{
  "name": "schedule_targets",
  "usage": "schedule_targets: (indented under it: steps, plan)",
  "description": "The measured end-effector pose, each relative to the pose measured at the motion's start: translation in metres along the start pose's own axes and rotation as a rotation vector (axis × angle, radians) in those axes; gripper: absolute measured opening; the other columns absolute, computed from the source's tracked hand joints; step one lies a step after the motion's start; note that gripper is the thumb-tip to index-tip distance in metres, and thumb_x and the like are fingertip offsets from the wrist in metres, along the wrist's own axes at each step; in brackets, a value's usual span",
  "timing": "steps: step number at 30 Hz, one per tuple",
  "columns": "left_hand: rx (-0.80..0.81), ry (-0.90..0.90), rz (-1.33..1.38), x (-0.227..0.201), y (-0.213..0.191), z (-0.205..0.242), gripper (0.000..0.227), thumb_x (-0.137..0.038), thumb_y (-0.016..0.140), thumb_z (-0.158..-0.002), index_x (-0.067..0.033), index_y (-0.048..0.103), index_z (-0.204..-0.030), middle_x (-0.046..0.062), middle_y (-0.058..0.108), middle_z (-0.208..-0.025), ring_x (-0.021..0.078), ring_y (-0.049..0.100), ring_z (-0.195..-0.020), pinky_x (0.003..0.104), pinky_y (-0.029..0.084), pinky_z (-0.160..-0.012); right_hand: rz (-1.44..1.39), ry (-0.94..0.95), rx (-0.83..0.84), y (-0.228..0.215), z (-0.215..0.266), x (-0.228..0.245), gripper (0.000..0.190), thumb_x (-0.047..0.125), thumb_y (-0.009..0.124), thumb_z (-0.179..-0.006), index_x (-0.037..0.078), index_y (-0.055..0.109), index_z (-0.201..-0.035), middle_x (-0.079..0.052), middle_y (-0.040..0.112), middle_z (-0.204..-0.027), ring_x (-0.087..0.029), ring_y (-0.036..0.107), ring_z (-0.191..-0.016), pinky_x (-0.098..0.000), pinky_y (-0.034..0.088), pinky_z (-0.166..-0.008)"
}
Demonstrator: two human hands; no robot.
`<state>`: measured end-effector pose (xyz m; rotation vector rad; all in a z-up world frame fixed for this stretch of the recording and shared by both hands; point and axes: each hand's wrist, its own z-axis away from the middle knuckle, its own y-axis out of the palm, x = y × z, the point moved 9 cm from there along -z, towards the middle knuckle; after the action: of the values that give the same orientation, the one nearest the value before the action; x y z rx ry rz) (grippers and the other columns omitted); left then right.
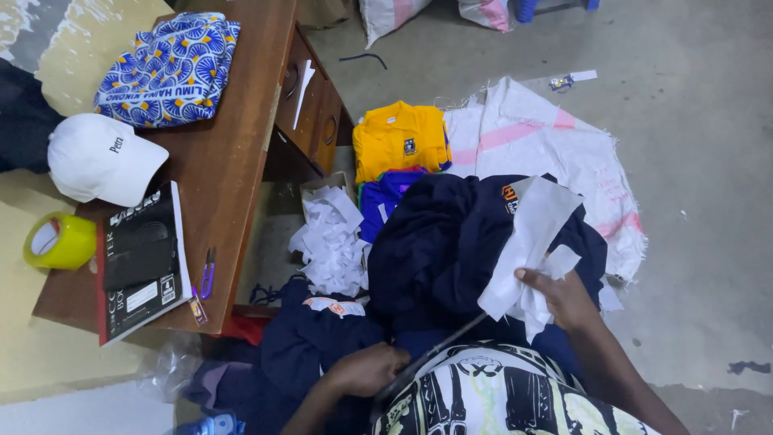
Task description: Using scissors to trim away excess white backing material from the inside of embroidered sweatshirts.
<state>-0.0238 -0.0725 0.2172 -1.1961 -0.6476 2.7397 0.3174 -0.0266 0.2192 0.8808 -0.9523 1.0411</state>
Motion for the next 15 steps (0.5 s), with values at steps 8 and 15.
schedule_targets:
  steps: [8, 15]
  plan:
    - [-0.111, -0.073, 0.090, -0.035, -0.016, -0.003, 0.027, -0.033, 0.068, -0.103, -0.0066, 0.072, -0.101, 0.003, 0.072, -0.079, 0.0179, 0.059, -0.059, 0.036, 0.045, -0.056, 0.006, -0.033, 0.072, 0.011, 0.010, -0.001, 0.061, 0.007, 0.074, -0.081, -0.013, 0.058, -0.137, -0.028, 0.072, -0.111, -0.036, 0.070, -0.091, -0.0457, 0.056, -0.083]
    - [-0.288, -0.136, 0.036, -0.043, -0.020, -0.005, 0.018, -0.016, 0.069, -0.095, 0.0015, 0.066, -0.099, 0.014, 0.073, -0.075, 0.0267, 0.063, -0.052, 0.042, 0.050, -0.050, 0.340, -0.032, 0.071, 0.013, 0.022, 0.001, 0.043, 0.022, 0.076, -0.085, -0.008, 0.068, -0.114, -0.019, 0.074, -0.090, -0.029, 0.070, -0.074, -0.0386, 0.055, -0.071]
